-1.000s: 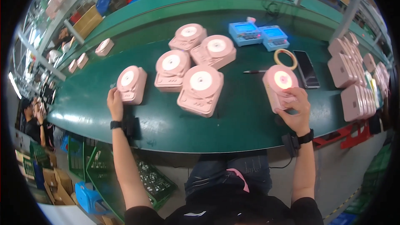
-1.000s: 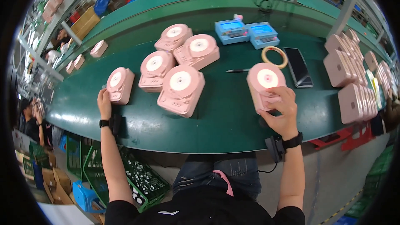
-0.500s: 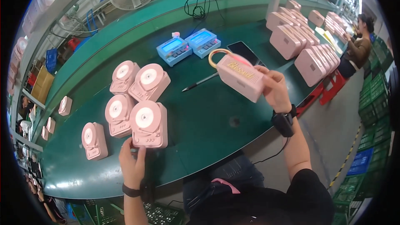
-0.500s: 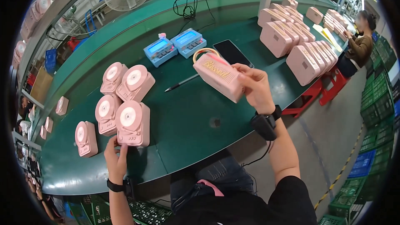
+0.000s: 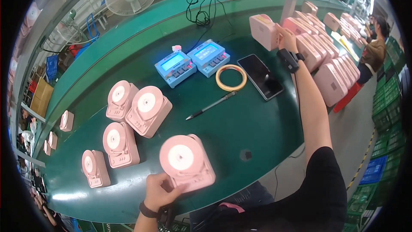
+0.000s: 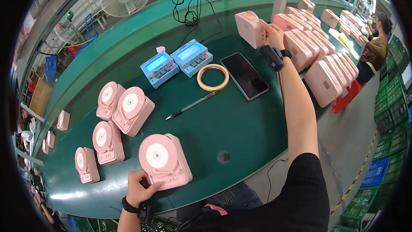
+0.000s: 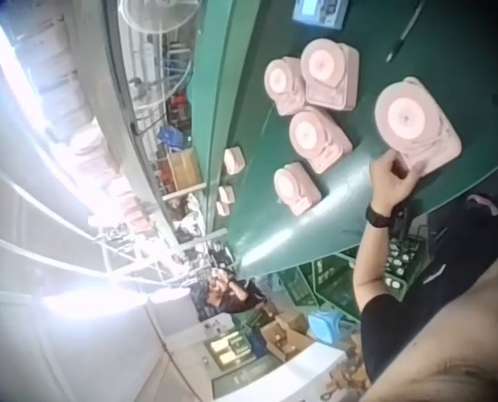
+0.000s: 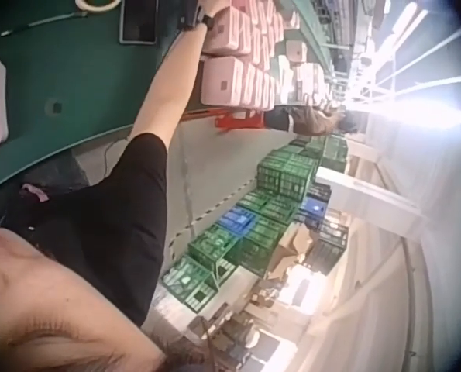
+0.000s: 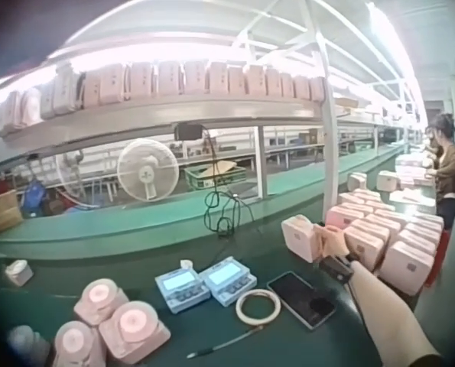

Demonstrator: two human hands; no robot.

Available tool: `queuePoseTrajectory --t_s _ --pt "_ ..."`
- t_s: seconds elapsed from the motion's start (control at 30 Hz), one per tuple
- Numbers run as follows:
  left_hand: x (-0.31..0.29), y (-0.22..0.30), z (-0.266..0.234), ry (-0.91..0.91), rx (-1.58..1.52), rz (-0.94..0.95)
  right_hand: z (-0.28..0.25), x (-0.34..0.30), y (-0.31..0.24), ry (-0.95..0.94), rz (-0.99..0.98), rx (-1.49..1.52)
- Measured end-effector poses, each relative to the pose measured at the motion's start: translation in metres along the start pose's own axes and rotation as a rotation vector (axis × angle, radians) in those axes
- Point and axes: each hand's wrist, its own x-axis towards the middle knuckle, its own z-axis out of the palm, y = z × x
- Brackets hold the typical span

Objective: The person tests pink record player speakers by hand, pressing buttons and moving the tonearms. They pick up and set down the speakers, occasionally turning them over, handling a black cable, and placing finished units onto a stack.

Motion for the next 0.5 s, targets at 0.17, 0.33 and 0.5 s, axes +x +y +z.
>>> queuePoseTrajectory --t_s 0.17,0.33,0.5 --pt "0.014 0.004 -0.003 -0.128 -0.064 -0.043 -0.036 0.054 0.04 0.056 0.011 0.015" --pt "0.025 -0.029 -0.006 0.065 0.077 0.386 -0.008 0.033 0.014 0.136 0.2 -0.352" --pt "0.048 0.001 -0.01 -0.176 0.194 0.453 0.059 -0.104 -0.062 -0.15 -0.058 -0.542"
